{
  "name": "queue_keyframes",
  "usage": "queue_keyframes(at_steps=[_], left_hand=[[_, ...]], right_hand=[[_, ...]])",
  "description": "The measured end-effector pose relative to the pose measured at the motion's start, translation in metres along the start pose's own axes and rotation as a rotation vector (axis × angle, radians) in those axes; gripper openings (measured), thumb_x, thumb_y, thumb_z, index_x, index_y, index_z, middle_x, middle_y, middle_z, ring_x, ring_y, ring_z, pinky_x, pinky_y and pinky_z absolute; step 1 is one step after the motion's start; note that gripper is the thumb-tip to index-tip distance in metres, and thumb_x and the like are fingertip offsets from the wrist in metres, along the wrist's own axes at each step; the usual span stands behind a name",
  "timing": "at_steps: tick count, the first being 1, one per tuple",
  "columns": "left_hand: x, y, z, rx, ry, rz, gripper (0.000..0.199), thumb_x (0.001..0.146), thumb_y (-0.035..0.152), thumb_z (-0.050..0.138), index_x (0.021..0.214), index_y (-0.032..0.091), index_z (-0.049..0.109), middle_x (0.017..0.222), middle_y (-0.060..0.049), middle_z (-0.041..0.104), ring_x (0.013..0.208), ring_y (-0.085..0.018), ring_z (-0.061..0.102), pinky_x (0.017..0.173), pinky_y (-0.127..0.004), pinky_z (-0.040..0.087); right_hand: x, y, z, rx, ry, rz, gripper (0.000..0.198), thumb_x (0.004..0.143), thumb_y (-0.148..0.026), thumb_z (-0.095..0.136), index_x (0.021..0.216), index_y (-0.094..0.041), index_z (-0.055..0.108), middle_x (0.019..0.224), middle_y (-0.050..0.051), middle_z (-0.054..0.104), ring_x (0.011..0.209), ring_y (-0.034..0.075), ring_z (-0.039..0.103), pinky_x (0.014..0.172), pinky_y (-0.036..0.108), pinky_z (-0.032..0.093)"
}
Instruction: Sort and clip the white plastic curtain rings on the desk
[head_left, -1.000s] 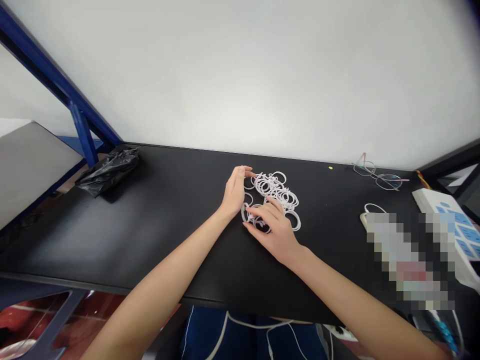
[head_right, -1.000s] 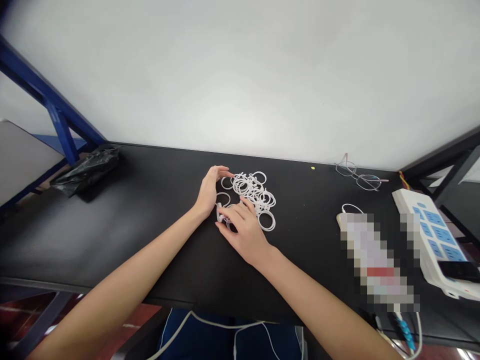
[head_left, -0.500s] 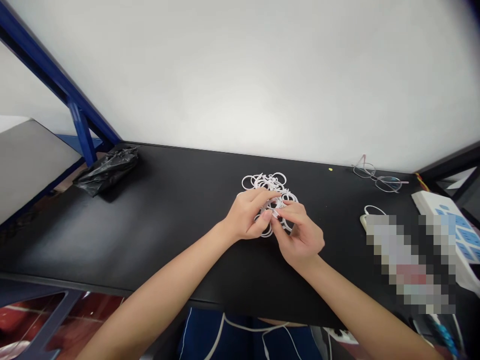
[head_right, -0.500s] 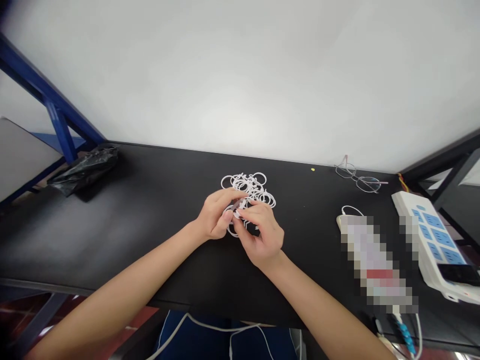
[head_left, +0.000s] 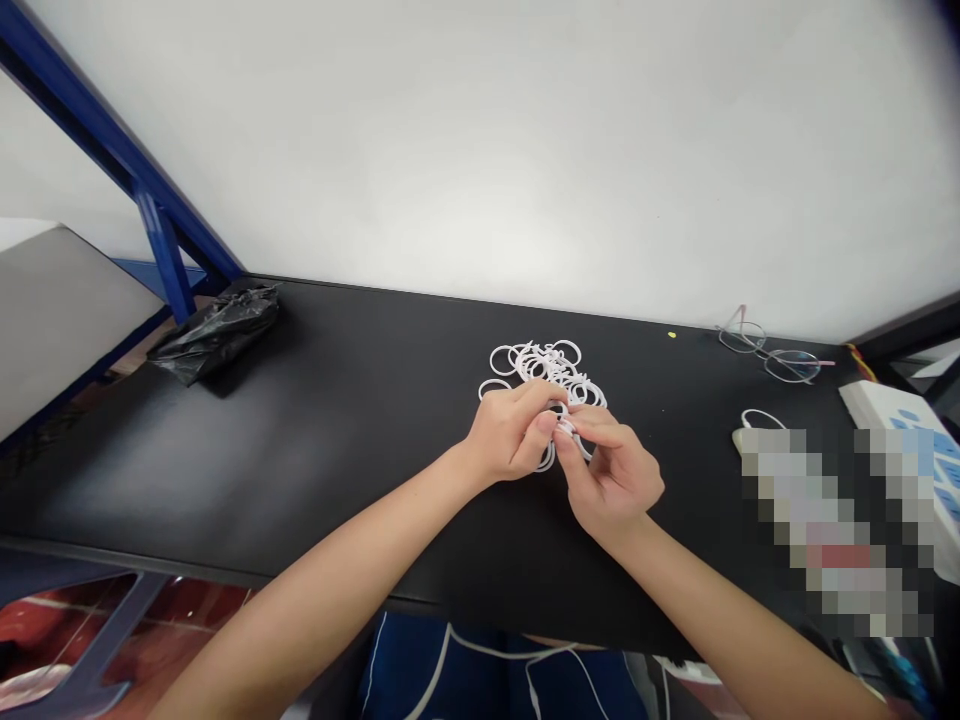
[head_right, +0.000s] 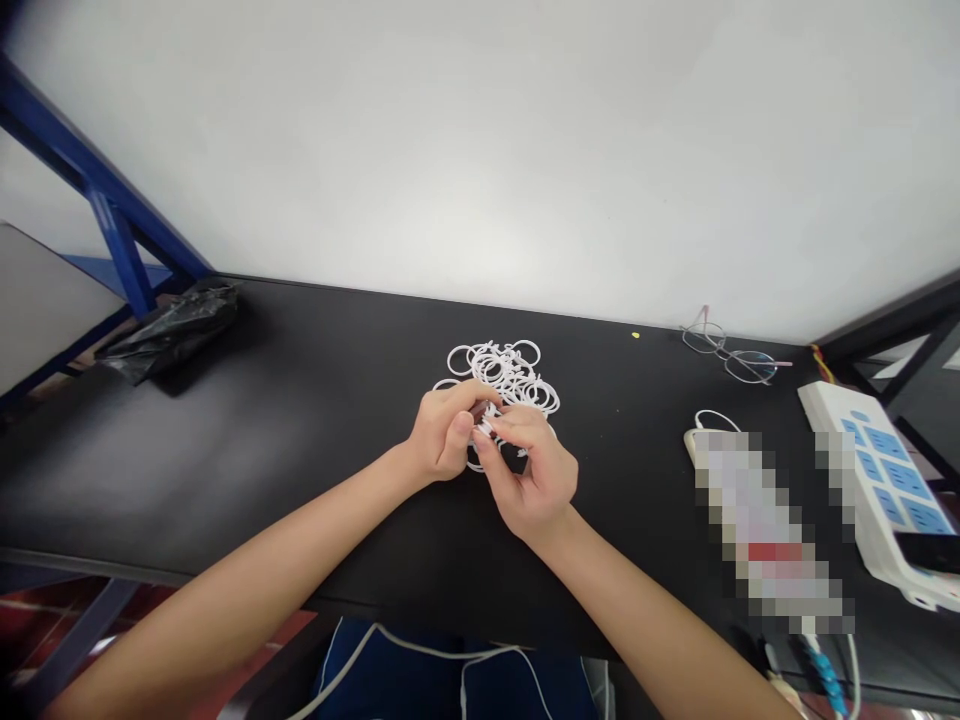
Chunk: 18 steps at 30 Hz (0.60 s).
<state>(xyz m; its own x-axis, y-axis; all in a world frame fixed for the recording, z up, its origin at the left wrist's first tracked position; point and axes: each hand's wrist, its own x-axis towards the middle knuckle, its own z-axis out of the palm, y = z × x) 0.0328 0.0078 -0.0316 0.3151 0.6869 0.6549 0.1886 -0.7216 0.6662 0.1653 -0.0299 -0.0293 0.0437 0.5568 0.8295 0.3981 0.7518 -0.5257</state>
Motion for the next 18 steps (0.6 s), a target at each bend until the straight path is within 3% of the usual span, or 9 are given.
queue_keyframes(at_steps=[7, 18], left_hand=[[0.0001, -0.0018, 0.0006, -0.016, 0.003, -0.023, 0.047, 0.092, 0.050, 0.025, 0.085, 0.020, 0.061, 0.060, -0.003, 0.056, 0.051, -0.016, 0.050, 0.058, -0.029, 0.040], [-0.0024, -0.0032, 0.0003, 0.025, 0.010, 0.038, 0.046, 0.096, 0.037, 0.019, 0.090, 0.019, 0.060, 0.071, -0.005, 0.063, 0.057, -0.015, 0.054, 0.062, -0.028, 0.043]], right_hand=[[0.0014, -0.0018, -0.0013, -0.011, -0.025, -0.028, 0.022, 0.081, -0.011, 0.066, 0.098, -0.025, 0.066, 0.079, 0.002, 0.072, 0.080, 0.024, 0.072, 0.073, 0.043, 0.060], [0.0008, -0.0041, 0.0023, -0.023, -0.027, -0.072, 0.024, 0.079, -0.009, 0.068, 0.097, -0.025, 0.063, 0.075, 0.000, 0.070, 0.070, 0.020, 0.069, 0.070, 0.042, 0.060]])
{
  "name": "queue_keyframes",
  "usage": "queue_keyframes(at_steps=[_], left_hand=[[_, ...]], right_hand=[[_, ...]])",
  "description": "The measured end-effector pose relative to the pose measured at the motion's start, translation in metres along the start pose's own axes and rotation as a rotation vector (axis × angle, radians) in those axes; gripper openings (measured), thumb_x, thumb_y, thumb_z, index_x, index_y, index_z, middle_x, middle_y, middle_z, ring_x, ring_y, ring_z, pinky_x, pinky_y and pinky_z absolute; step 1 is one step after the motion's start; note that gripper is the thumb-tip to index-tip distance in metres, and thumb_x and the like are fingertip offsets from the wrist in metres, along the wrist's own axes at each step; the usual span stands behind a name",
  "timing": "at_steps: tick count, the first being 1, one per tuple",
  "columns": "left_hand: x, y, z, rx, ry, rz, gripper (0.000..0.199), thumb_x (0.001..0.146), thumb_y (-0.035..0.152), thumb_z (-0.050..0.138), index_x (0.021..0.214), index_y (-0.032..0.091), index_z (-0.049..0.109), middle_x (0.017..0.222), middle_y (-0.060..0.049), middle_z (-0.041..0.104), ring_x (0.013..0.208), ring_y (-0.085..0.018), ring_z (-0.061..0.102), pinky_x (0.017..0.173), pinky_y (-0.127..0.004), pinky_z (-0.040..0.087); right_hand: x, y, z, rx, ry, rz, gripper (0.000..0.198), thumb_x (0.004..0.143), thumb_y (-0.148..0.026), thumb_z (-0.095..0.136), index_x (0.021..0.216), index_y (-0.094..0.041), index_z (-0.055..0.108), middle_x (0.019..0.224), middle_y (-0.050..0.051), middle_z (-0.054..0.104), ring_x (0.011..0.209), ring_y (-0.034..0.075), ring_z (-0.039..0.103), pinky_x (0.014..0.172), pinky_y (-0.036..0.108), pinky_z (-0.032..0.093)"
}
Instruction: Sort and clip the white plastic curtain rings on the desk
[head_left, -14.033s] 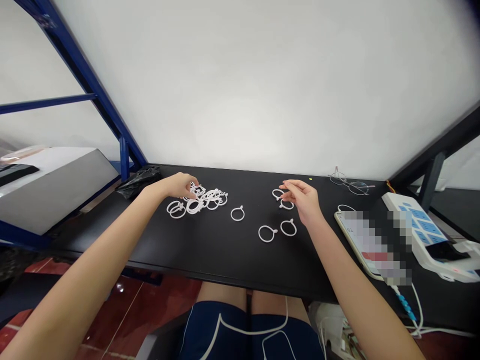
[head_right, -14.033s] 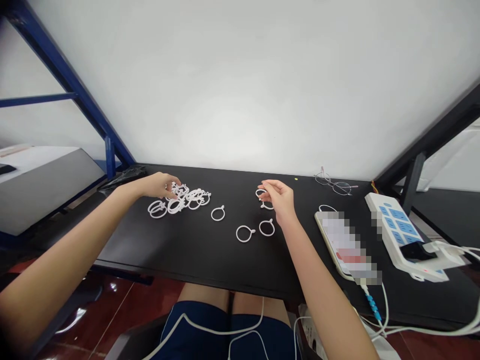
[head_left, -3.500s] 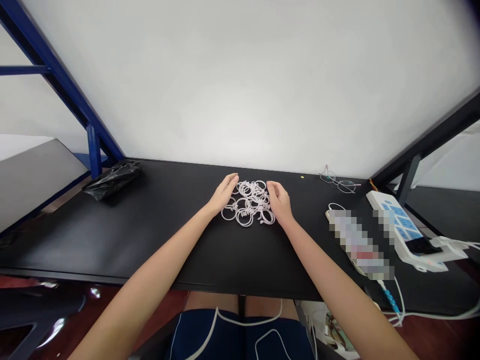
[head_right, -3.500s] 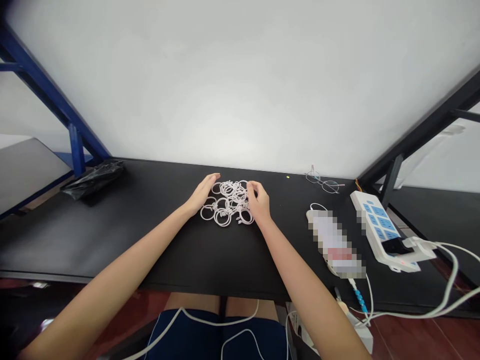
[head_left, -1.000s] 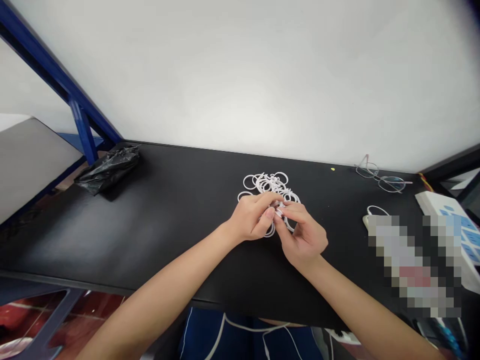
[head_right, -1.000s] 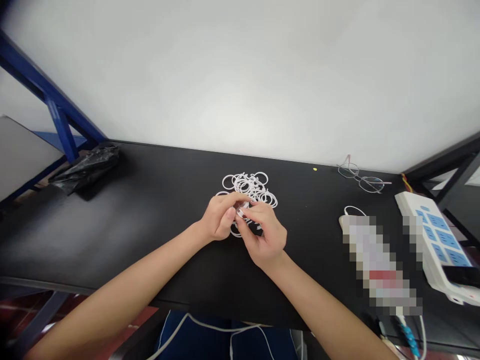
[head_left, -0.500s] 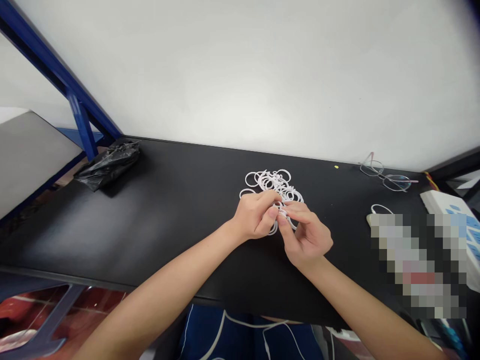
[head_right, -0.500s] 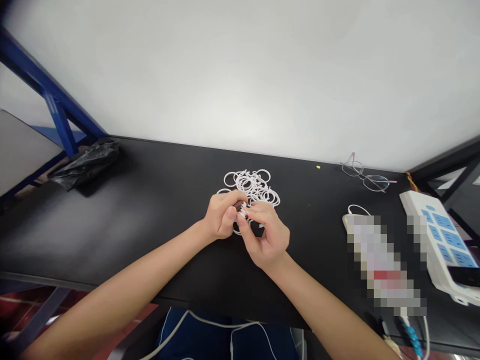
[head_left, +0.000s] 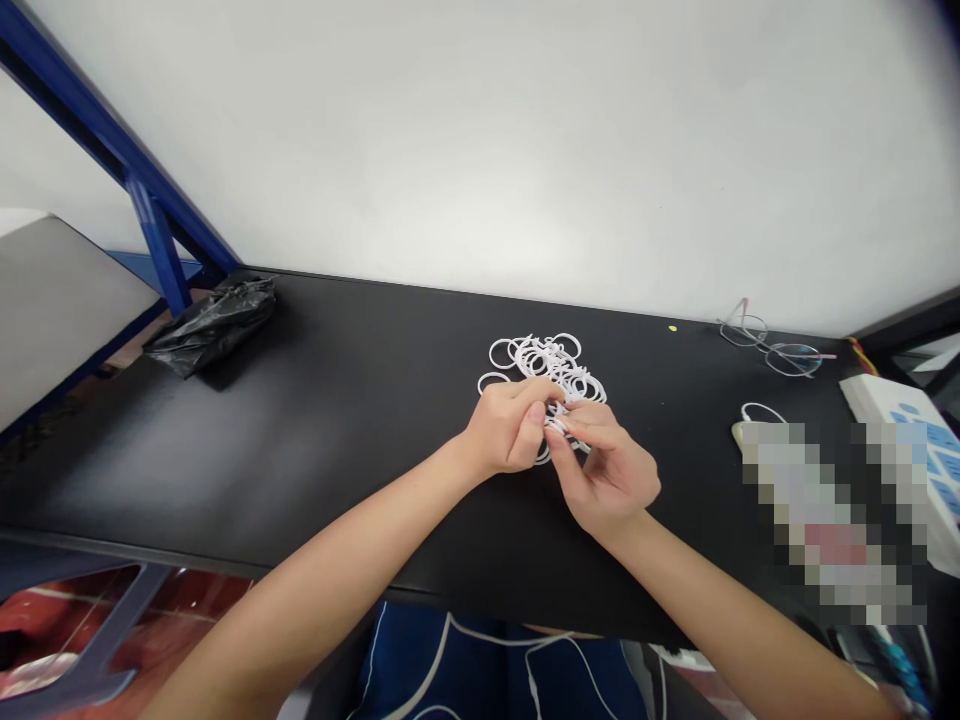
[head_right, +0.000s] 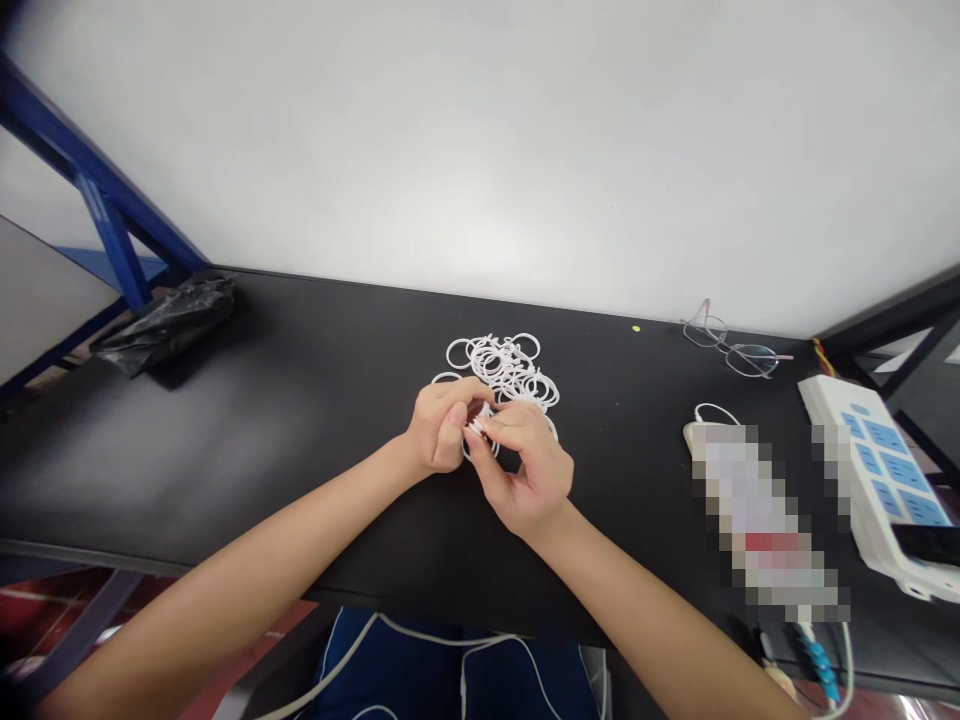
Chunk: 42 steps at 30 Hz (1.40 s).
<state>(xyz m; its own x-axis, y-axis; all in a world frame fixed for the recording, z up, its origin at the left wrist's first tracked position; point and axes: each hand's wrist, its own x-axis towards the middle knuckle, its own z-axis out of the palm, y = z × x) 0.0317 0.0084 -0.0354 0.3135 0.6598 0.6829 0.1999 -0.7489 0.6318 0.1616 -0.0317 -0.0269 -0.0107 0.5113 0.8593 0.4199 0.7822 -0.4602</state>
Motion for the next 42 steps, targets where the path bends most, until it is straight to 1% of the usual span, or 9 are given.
queue_keyframes(at_steps=[10, 15, 19, 22, 25, 31, 34, 39, 42], left_hand=[[0.003, 0.001, -0.004, 0.070, 0.028, 0.018, 0.048, 0.095, 0.038, 0.018, 0.078, 0.020, 0.059, 0.060, -0.003, 0.058, 0.049, -0.014, 0.049, 0.056, -0.027, 0.040], [0.007, 0.001, -0.007, 0.122, 0.136, 0.125, 0.040, 0.094, 0.031, 0.022, 0.074, 0.019, 0.055, 0.056, -0.002, 0.054, 0.047, -0.012, 0.045, 0.052, -0.026, 0.037], [0.011, 0.002, -0.007, 0.102, 0.252, 0.185, 0.030, 0.091, 0.035, 0.035, 0.077, 0.018, 0.054, 0.055, 0.001, 0.052, 0.045, -0.010, 0.042, 0.048, -0.023, 0.036], [0.012, 0.004, -0.007, 0.051, 0.291, 0.058, 0.030, 0.091, 0.038, 0.040, 0.075, 0.017, 0.055, 0.054, 0.003, 0.048, 0.045, -0.008, 0.039, 0.047, -0.021, 0.035], [0.014, 0.005, -0.009, 0.013, 0.284, -0.085, 0.029, 0.088, 0.037, 0.045, 0.070, 0.017, 0.055, 0.048, 0.006, 0.038, 0.043, -0.007, 0.033, 0.046, -0.021, 0.032], [0.019, 0.009, -0.013, -0.108, 0.236, -0.209, 0.024, 0.081, 0.032, 0.055, 0.064, 0.017, 0.051, 0.046, 0.008, 0.029, 0.043, -0.006, 0.026, 0.046, -0.021, 0.028], [0.019, 0.009, -0.014, -0.168, 0.205, -0.237, 0.022, 0.079, 0.029, 0.058, 0.063, 0.017, 0.049, 0.046, 0.009, 0.029, 0.043, -0.006, 0.025, 0.046, -0.021, 0.027], [0.017, 0.004, -0.015, -0.181, 0.184, -0.209, 0.027, 0.084, 0.025, 0.047, 0.058, 0.016, 0.049, 0.051, 0.003, 0.044, 0.047, -0.008, 0.036, 0.050, -0.024, 0.030], [0.016, 0.003, -0.015, -0.180, 0.186, -0.183, 0.029, 0.083, 0.023, 0.045, 0.055, 0.016, 0.048, 0.051, 0.002, 0.046, 0.047, -0.009, 0.038, 0.050, -0.025, 0.030]], right_hand=[[0.003, 0.002, -0.006, 0.030, -0.035, -0.017, 0.023, 0.081, -0.011, 0.065, 0.099, -0.024, 0.065, 0.079, 0.002, 0.072, 0.071, 0.020, 0.069, 0.063, 0.039, 0.059], [0.006, 0.000, -0.007, -0.018, -0.011, -0.054, 0.027, 0.079, -0.009, 0.069, 0.100, -0.025, 0.066, 0.081, 0.002, 0.073, 0.068, 0.018, 0.069, 0.060, 0.036, 0.058], [0.006, 0.000, -0.007, -0.019, 0.004, -0.031, 0.028, 0.078, -0.006, 0.069, 0.100, -0.023, 0.067, 0.081, 0.002, 0.073, 0.069, 0.018, 0.069, 0.058, 0.033, 0.058], [0.006, 0.001, -0.006, -0.027, -0.005, 0.017, 0.028, 0.078, -0.004, 0.069, 0.099, -0.024, 0.068, 0.083, 0.002, 0.073, 0.070, 0.018, 0.070, 0.060, 0.032, 0.058], [0.005, 0.002, -0.005, -0.092, -0.019, 0.093, 0.024, 0.079, -0.007, 0.070, 0.096, -0.024, 0.068, 0.082, 0.001, 0.074, 0.071, 0.017, 0.070, 0.065, 0.030, 0.059], [0.006, 0.001, -0.005, -0.096, -0.122, 0.195, 0.009, 0.085, -0.016, 0.066, 0.092, -0.022, 0.065, 0.077, 0.001, 0.071, 0.064, 0.014, 0.068, 0.061, 0.027, 0.057], [0.010, 0.001, -0.007, -0.108, -0.200, 0.189, 0.003, 0.087, -0.019, 0.064, 0.085, -0.021, 0.062, 0.071, 0.000, 0.068, 0.060, 0.013, 0.065, 0.057, 0.025, 0.052], [0.014, 0.000, -0.009, -0.158, -0.419, 0.133, 0.024, 0.093, -0.020, 0.053, 0.070, -0.020, 0.049, 0.055, -0.004, 0.052, 0.048, 0.009, 0.047, 0.050, 0.022, 0.039], [0.013, 0.000, -0.009, -0.165, -0.516, 0.134, 0.029, 0.096, -0.020, 0.046, 0.068, -0.021, 0.041, 0.051, -0.006, 0.042, 0.042, 0.007, 0.038, 0.046, 0.022, 0.031]])
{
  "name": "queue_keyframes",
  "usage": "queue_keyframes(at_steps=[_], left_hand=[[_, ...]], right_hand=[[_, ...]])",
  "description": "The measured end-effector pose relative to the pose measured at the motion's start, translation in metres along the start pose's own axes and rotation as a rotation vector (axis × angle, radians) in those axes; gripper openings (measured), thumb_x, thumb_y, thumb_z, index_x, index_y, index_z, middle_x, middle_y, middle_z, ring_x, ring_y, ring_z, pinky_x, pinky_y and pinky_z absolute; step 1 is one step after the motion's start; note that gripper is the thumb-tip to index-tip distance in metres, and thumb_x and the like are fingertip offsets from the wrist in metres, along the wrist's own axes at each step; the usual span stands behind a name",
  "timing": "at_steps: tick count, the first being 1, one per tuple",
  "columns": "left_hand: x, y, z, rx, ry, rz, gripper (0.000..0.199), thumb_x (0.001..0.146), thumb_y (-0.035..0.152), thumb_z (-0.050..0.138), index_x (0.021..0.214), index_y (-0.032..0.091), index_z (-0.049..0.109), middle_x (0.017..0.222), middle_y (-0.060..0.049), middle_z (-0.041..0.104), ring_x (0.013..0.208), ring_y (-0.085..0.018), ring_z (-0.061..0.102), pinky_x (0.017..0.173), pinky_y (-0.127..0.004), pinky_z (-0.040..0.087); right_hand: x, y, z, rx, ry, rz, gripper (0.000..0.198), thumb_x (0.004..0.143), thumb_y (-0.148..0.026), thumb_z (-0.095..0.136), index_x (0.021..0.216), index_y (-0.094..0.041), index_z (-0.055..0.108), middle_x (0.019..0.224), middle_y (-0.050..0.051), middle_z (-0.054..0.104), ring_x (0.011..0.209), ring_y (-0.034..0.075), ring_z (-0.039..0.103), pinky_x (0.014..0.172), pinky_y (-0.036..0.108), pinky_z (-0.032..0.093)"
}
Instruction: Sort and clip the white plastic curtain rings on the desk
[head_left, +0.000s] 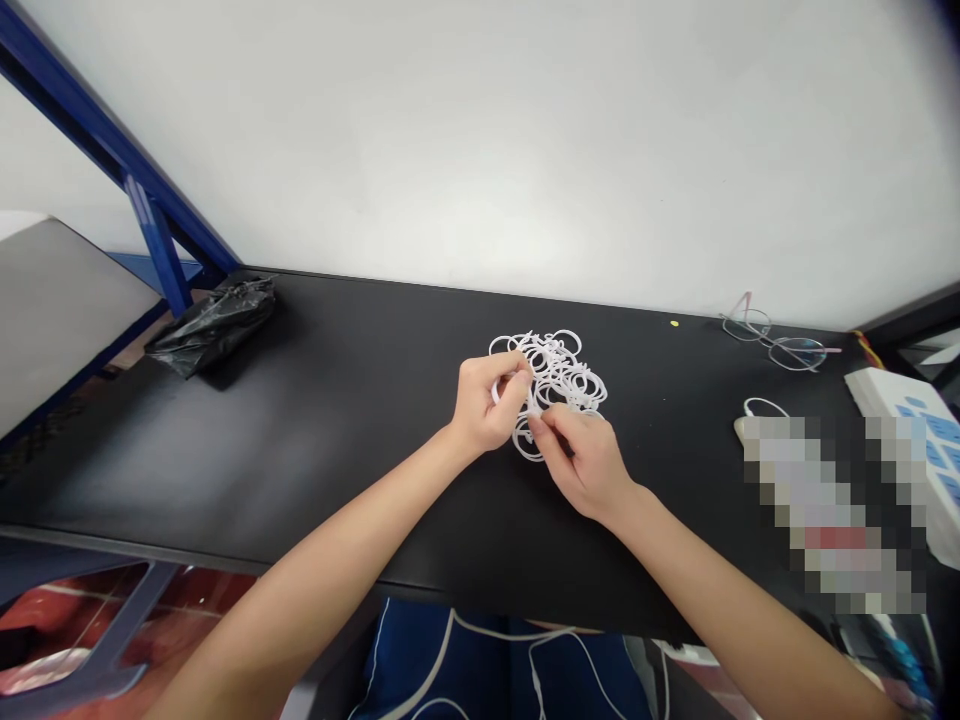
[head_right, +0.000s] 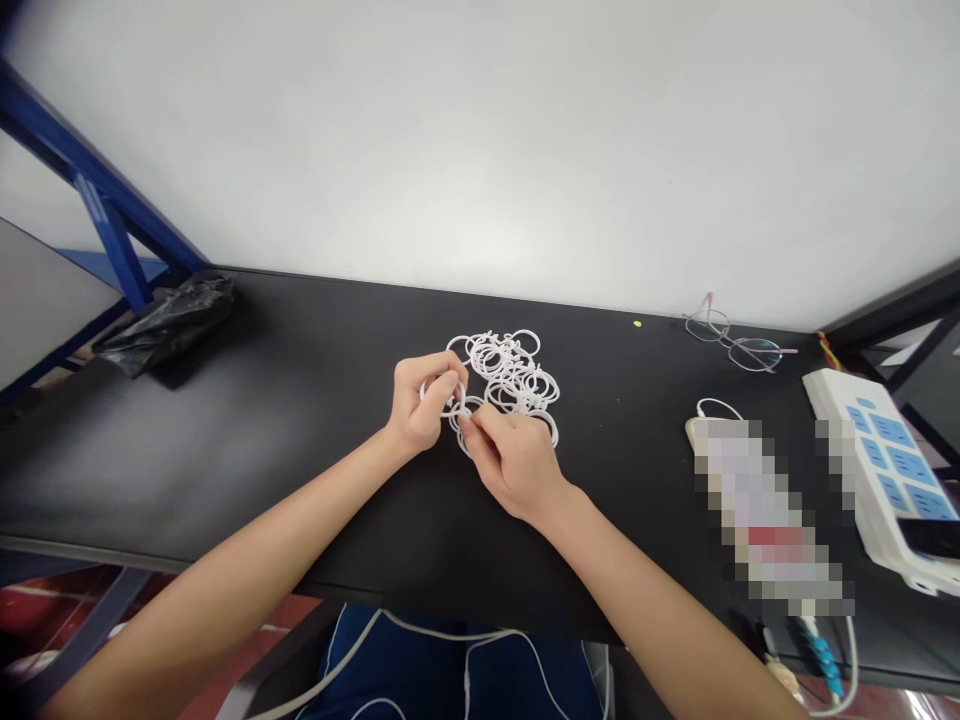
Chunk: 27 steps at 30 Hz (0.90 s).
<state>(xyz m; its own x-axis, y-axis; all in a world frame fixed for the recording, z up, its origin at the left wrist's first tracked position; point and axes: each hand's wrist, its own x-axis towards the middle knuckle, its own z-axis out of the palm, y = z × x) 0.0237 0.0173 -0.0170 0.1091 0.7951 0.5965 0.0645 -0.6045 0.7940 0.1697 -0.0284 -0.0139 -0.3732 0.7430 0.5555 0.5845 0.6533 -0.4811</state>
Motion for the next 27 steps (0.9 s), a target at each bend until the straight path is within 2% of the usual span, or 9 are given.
queue_keyframes(at_steps=[5, 19, 27], left_hand=[[-0.0004, 0.0006, 0.0005, 0.011, 0.020, 0.013, 0.030, 0.083, 0.023, 0.043, 0.054, 0.017, 0.046, 0.050, 0.002, 0.045, 0.046, -0.009, 0.037, 0.049, -0.025, 0.030], [-0.0015, 0.0001, 0.0029, -0.081, 0.032, -0.017, 0.033, 0.085, 0.025, 0.042, 0.053, 0.017, 0.043, 0.047, 0.003, 0.036, 0.045, -0.008, 0.032, 0.048, -0.026, 0.027], [-0.0032, 0.0035, 0.0055, -0.139, 0.022, -0.121, 0.036, 0.084, 0.030, 0.042, 0.051, 0.017, 0.045, 0.048, 0.001, 0.044, 0.046, -0.009, 0.040, 0.047, -0.025, 0.031]], right_hand=[[-0.0003, 0.0003, -0.0009, -0.083, -0.058, -0.019, 0.029, 0.096, -0.019, 0.039, 0.068, -0.022, 0.034, 0.050, -0.007, 0.036, 0.040, 0.008, 0.034, 0.045, 0.023, 0.027], [-0.0017, 0.0004, 0.0014, -0.159, -0.087, -0.064, 0.029, 0.096, -0.019, 0.039, 0.067, -0.021, 0.037, 0.047, -0.006, 0.038, 0.039, 0.009, 0.034, 0.045, 0.023, 0.024], [-0.0036, -0.0010, 0.0040, -0.071, -0.070, -0.085, 0.028, 0.094, -0.015, 0.040, 0.068, -0.023, 0.033, 0.048, -0.007, 0.036, 0.039, 0.009, 0.032, 0.044, 0.023, 0.025]])
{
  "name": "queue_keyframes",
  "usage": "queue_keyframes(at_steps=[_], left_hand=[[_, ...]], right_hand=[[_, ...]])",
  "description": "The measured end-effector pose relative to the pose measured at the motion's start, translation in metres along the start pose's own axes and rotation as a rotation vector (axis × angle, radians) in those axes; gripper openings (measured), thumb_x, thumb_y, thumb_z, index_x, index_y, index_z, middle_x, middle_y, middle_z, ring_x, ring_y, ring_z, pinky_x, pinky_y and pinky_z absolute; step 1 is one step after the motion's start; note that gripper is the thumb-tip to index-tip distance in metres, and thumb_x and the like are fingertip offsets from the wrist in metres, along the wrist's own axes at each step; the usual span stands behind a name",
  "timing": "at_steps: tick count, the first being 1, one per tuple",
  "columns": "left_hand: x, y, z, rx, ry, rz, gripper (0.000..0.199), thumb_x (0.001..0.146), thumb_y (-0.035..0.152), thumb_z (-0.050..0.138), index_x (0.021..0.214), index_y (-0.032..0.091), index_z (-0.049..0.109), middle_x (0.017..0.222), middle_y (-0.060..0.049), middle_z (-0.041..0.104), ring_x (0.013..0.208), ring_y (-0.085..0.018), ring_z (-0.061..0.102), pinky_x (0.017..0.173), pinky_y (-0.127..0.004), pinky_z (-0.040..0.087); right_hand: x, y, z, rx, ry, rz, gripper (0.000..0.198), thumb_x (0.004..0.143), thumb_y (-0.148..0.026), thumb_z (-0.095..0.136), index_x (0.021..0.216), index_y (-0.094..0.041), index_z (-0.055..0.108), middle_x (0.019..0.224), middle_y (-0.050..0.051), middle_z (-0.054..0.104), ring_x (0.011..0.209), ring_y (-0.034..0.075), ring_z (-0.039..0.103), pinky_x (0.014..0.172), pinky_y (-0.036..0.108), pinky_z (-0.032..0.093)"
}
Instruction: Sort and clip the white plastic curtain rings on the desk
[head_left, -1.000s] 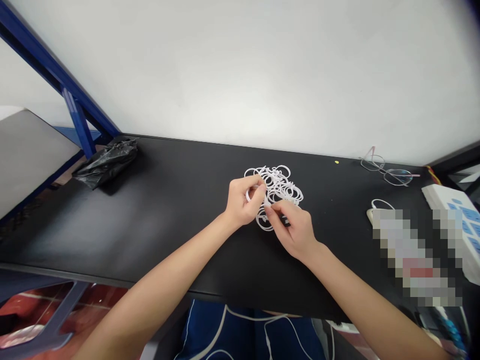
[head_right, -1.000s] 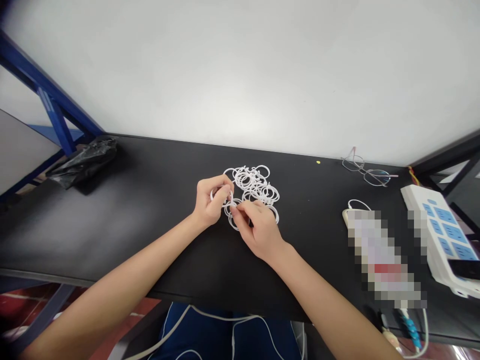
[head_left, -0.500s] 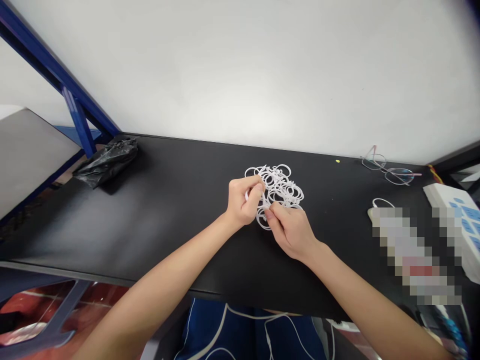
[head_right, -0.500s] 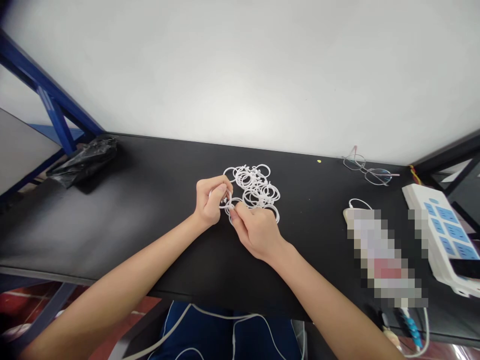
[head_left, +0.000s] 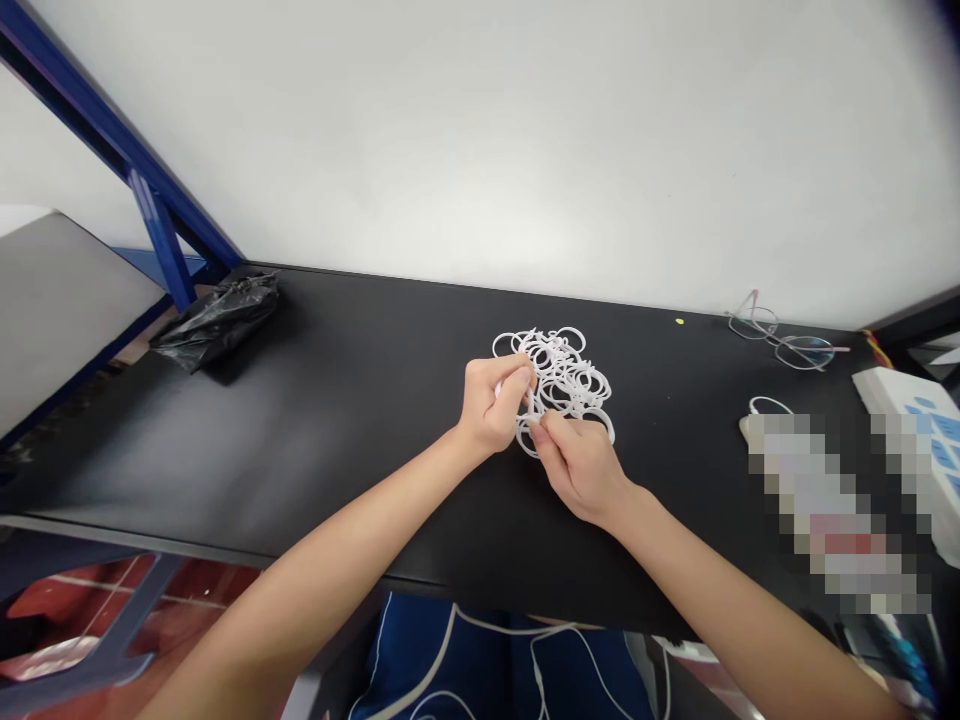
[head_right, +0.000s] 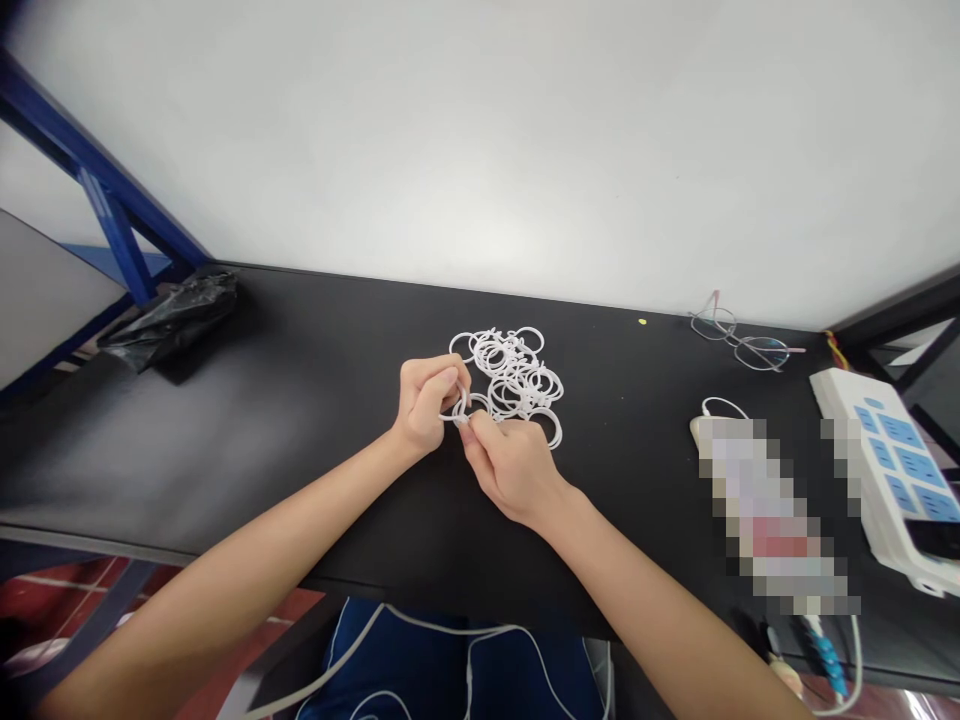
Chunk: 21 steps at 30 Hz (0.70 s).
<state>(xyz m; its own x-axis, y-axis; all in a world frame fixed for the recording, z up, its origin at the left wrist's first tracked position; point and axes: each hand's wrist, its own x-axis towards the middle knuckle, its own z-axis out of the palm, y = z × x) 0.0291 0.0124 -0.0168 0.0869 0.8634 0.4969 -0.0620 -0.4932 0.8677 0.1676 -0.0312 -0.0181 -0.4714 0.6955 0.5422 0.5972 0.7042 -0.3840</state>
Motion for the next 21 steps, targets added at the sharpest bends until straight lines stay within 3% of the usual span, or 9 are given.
queue_keyframes(at_steps=[6, 14, 18, 21], left_hand=[[-0.002, 0.004, 0.002, -0.087, -0.029, -0.066, 0.033, 0.081, 0.029, 0.041, 0.051, 0.017, 0.047, 0.046, 0.001, 0.045, 0.045, -0.010, 0.040, 0.045, -0.025, 0.031], [0.004, -0.002, -0.006, -0.064, -0.042, -0.053, 0.034, 0.082, 0.030, 0.042, 0.052, 0.017, 0.048, 0.047, 0.001, 0.045, 0.043, -0.009, 0.037, 0.045, -0.025, 0.028], [0.018, -0.016, -0.024, 0.037, 0.161, -0.048, 0.037, 0.085, 0.032, 0.040, 0.052, 0.018, 0.048, 0.044, 0.003, 0.038, 0.041, -0.009, 0.034, 0.044, -0.025, 0.028], [0.027, -0.023, -0.036, 0.164, 0.293, -0.075, 0.043, 0.088, 0.040, 0.039, 0.052, 0.018, 0.049, 0.048, 0.001, 0.044, 0.046, -0.010, 0.042, 0.048, -0.025, 0.034]], right_hand=[[0.000, -0.004, 0.001, 0.017, 0.030, -0.031, 0.028, 0.093, -0.012, 0.038, 0.069, -0.023, 0.030, 0.049, -0.006, 0.036, 0.040, 0.010, 0.031, 0.044, 0.024, 0.025], [0.001, -0.006, -0.003, 0.132, 0.025, -0.048, 0.032, 0.092, -0.013, 0.040, 0.064, -0.023, 0.028, 0.050, -0.006, 0.031, 0.042, 0.010, 0.029, 0.045, 0.026, 0.025], [-0.003, -0.007, -0.004, 0.264, 0.017, -0.152, 0.036, 0.089, -0.014, 0.041, 0.059, -0.023, 0.023, 0.049, -0.005, 0.025, 0.044, 0.010, 0.023, 0.046, 0.028, 0.024], [-0.005, -0.004, -0.005, 0.377, -0.012, -0.161, 0.034, 0.088, -0.012, 0.038, 0.060, -0.023, 0.022, 0.051, -0.005, 0.024, 0.043, 0.010, 0.022, 0.046, 0.028, 0.022]])
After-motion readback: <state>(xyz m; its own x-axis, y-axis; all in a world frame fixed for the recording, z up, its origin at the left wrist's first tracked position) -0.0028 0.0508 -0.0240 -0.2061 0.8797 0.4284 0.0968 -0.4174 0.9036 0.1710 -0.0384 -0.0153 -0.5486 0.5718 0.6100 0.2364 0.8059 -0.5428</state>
